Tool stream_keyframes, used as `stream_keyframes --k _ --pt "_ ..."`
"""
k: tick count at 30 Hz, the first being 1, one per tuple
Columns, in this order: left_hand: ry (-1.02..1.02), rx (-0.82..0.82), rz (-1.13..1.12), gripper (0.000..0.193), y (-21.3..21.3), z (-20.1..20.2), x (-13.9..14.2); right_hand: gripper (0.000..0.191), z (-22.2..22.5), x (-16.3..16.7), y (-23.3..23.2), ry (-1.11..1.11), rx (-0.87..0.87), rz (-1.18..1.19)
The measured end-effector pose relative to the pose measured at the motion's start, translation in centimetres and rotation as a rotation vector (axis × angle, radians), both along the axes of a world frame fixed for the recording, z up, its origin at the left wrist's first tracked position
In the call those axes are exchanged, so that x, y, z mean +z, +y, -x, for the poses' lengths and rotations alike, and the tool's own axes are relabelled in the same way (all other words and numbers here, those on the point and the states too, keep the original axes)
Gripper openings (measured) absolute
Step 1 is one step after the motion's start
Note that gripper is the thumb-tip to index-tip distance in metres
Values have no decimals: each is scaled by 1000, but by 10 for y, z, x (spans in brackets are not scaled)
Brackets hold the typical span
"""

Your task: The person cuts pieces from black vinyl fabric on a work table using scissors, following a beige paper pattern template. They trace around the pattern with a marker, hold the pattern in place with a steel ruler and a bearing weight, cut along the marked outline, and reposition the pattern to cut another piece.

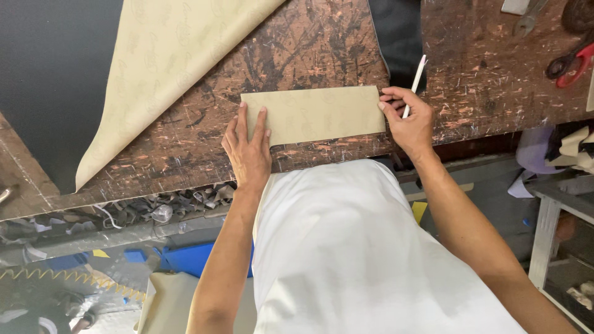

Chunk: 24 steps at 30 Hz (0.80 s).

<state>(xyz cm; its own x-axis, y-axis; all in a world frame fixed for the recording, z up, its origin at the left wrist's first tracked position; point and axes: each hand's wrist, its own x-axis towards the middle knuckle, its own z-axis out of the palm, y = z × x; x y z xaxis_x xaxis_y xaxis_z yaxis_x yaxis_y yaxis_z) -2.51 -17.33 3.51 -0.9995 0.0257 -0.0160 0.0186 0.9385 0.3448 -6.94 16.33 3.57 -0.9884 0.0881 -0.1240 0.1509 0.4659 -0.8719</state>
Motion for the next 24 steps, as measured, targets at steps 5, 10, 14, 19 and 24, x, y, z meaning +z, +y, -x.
stream_keyframes --k 5,10,14,19,24 --pt "-4 21 -85 43 1 9 12 27 1 2 0 8 4 -22" --pt "0 23 -121 38 3 17 24 27 0 1 2 14 15 4" --pt "15 16 -94 33 6 24 28 27 1 -1 2 17 14 0" --pt "68 -14 -101 27 9 34 25 27 2 2 3 3 19 2" --pt "33 -17 -157 26 8 42 20 29 2 4 2 -36 7 51"
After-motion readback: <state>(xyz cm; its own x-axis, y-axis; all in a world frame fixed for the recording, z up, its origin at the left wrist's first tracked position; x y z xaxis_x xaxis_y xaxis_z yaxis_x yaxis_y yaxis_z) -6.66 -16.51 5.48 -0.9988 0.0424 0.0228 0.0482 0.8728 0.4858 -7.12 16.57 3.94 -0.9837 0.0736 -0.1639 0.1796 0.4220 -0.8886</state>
